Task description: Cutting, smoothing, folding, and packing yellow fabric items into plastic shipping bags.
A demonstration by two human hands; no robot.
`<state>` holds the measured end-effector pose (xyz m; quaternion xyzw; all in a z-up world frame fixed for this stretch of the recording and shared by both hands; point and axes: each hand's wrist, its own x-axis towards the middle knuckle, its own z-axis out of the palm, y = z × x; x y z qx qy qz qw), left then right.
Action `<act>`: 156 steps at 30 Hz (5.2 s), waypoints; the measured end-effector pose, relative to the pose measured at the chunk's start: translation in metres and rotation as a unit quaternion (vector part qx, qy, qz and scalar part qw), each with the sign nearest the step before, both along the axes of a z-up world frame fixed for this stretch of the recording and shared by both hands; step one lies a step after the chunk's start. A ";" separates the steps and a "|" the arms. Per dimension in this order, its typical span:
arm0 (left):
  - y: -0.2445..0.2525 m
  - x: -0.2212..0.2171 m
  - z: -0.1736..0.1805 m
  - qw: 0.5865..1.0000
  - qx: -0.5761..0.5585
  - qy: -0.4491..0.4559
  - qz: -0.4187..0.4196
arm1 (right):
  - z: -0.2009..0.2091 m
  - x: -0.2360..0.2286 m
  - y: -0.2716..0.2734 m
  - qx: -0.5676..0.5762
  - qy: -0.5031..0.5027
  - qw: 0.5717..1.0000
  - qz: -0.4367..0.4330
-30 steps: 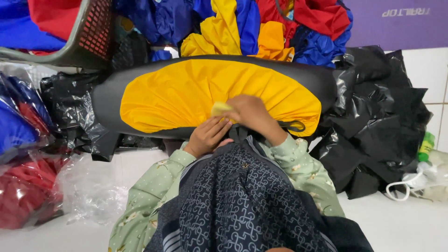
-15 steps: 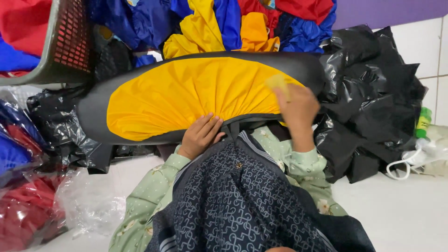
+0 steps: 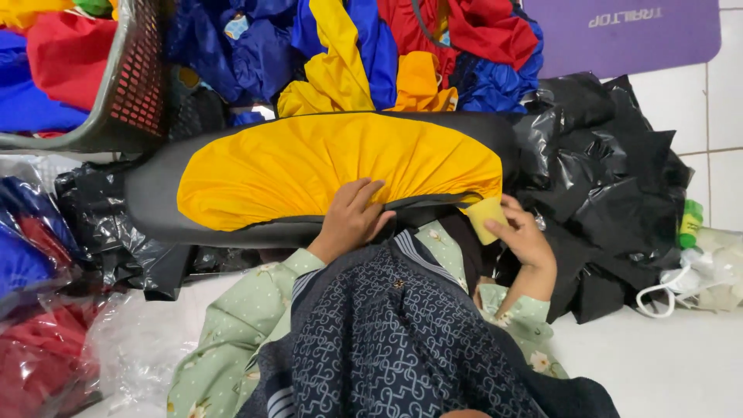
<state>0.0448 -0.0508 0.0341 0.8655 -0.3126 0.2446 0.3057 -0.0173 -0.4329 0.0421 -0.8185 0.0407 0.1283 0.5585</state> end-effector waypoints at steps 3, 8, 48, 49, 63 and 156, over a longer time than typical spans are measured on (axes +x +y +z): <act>-0.020 0.020 0.008 0.990 -0.032 0.078 -0.117 | -0.019 -0.001 0.000 0.017 0.040 0.999 -0.034; -0.045 0.007 -0.011 0.980 0.071 0.063 -0.177 | 0.007 0.016 -0.005 0.021 -0.007 1.000 -0.013; 0.016 -0.037 -0.030 0.998 0.007 -0.048 -0.027 | 0.023 0.089 0.188 -0.315 -0.363 0.854 0.201; 0.016 -0.038 -0.028 0.998 0.008 -0.047 -0.027 | 0.019 0.099 0.170 -0.315 -0.363 0.854 0.200; 0.055 -0.061 -0.023 0.977 -0.103 -0.065 0.173 | 0.008 0.070 0.190 -0.186 -0.305 0.911 0.204; 0.037 -0.056 -0.055 0.974 -0.093 -0.151 0.141 | -0.021 0.074 0.215 0.187 0.016 0.970 0.152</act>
